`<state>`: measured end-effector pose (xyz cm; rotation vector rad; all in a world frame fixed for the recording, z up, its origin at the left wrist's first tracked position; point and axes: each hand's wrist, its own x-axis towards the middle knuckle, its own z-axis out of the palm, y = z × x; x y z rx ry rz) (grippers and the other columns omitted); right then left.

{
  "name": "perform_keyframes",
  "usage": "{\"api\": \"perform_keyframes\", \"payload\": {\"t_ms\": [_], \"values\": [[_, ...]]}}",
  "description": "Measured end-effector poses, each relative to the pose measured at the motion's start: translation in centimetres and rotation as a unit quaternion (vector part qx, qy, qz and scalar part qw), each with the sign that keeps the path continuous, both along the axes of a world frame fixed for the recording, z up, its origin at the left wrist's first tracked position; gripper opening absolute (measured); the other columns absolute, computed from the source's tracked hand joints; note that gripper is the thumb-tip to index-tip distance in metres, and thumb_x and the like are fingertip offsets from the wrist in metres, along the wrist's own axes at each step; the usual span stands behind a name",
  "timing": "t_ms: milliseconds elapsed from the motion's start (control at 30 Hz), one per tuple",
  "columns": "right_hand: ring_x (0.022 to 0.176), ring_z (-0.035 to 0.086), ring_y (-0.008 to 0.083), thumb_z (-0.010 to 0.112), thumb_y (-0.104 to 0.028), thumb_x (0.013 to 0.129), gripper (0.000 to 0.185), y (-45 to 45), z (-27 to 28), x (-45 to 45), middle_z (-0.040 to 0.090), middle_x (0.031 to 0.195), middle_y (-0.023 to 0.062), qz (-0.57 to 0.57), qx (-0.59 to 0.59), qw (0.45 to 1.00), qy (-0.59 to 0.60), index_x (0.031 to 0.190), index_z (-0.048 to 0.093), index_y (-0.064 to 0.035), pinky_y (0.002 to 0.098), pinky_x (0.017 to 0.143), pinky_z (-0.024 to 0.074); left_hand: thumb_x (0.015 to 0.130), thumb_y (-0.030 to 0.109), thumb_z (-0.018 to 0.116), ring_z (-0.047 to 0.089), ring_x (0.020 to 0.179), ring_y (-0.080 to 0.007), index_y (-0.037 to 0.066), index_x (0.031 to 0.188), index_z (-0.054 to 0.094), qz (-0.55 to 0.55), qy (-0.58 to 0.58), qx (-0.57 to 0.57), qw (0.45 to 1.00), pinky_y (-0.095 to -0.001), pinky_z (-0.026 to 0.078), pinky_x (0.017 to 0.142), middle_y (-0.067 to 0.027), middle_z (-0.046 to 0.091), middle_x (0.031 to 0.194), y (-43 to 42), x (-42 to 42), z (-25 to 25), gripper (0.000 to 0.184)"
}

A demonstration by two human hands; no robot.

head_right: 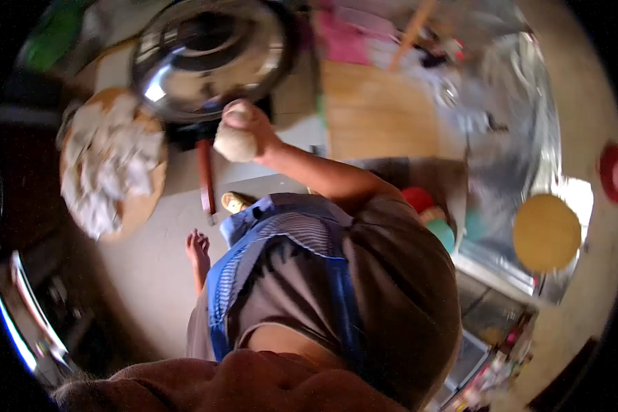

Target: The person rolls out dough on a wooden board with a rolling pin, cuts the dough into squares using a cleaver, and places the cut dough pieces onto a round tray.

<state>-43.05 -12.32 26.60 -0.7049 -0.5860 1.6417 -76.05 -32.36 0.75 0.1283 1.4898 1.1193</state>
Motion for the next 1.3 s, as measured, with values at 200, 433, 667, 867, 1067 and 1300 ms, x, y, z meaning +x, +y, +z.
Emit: {"api": "perform_keyframes", "payload": {"t_ms": [200, 433, 667, 867, 1067, 1300], "values": [[0.09, 0.059, 0.0162, 0.068, -0.025, 0.087, 0.034, -4.7, -0.1, 18.6, 0.055, 0.1, 0.0059, -0.091, 0.028, 0.969, -0.227, 0.114, 0.051, -0.0114, 0.0327, 0.074, 0.0528, 0.098, 0.018, 0.056, 0.054, 0.069, -0.0091, 0.004, 0.111, 0.061, -0.318, 0.094, 0.09, 0.939, -0.0247, 0.045, 0.061, -0.0011, 0.06, 0.081, -0.1, 16.3, 4.0, 0.02], [0.104, 0.054, 0.0196, 0.054, -0.027, 0.095, 0.037, -8.8, -5.1, 43.0, 0.055, 0.11, 0.0111, -0.255, 0.179, 0.877, -0.367, 0.12, 0.049, -0.0007, 0.0319, 0.092, 0.0428, 0.098, 0.01, 0.054, 0.052, 0.074, -0.009, -0.001, 0.112, 0.059, -0.437, 0.113, 0.23, 0.862, -0.023, 0.044, 0.067, -0.0014, 0.056, 0.081, 7.4, 43.9, 12.4, 0.018], [0.124, 0.047, 0.0366, 0.074, -0.024, 0.078, 0.046, -9.1, -17.7, 57.3, 0.047, 0.136, 0.0156, -0.144, 0.213, 0.722, -0.642, 0.122, 0.064, -0.0147, 0.0453, 0.104, 0.0398, 0.094, 0.023, 0.058, 0.044, 0.132, -0.0312, 0.003, 0.137, 0.047, -0.46, 0.613, 0.353, 0.537, -0.0457, 0.031, 0.112, -0.0182, 0.049, 0.138, 12.2, 61.7, 9.8, 0.049], [0.136, 0.035, 0.0388, 0.067, -0.026, 0.085, 0.056, -8.2, -19.1, 68.9, 0.04, 0.144, 0.0202, -0.226, 0.091, 0.69, -0.681, 0.135, 0.051, -0.0067, 0.0495, 0.111, 0.03, 0.096, 0.043, 0.045, 0.005, 0.148, -0.04, 0.002, 0.152, 0.019, -0.433, 0.732, 0.221, 0.477, -0.0555, 0.004, 0.118, -0.0234, 0.012, 0.159, 15.1, 62.9, 3.1, 0.074], [0.138, 0.031, 0.0429, 0.063, -0.033, 0.089, 0.07, -1.1, -26.5, 78.7, 0.035, 0.148, 0.0236, -0.222, -0.027, 0.457, -0.861, 0.141, 0.035, 0.0051, 0.0498, 0.116, 0.0226, 0.098, 0.044, 0.041, 0.006, 0.148, -0.0396, 0.001, 0.152, 0.018, -0.442, 0.723, 0.223, 0.481, -0.0532, 0.004, 0.119, -0.023, 0.011, 0.159, 22.0, 67.0, -0.3, 0.073], [0.141, 0.027, 0.0424, 0.061, -0.036, 0.09, 0.064, 5.7, -28.0, 76.6, 0.038, 0.149, 0.0206, -0.137, 0.09, 0.549, -0.819, 0.141, 0.042, -0.0015, 0.0497, 0.117, 0.0201, 0.096, 0.028, 0.043, 0.027, 0.144, -0.0335, 0.001, 0.145, 0.038, -0.464, 0.578, 0.376, 0.557, -0.0471, 0.018, 0.119, -0.0184, 0.038, 0.15, 27.5, 75.0, -3.0, 0.056]]}}
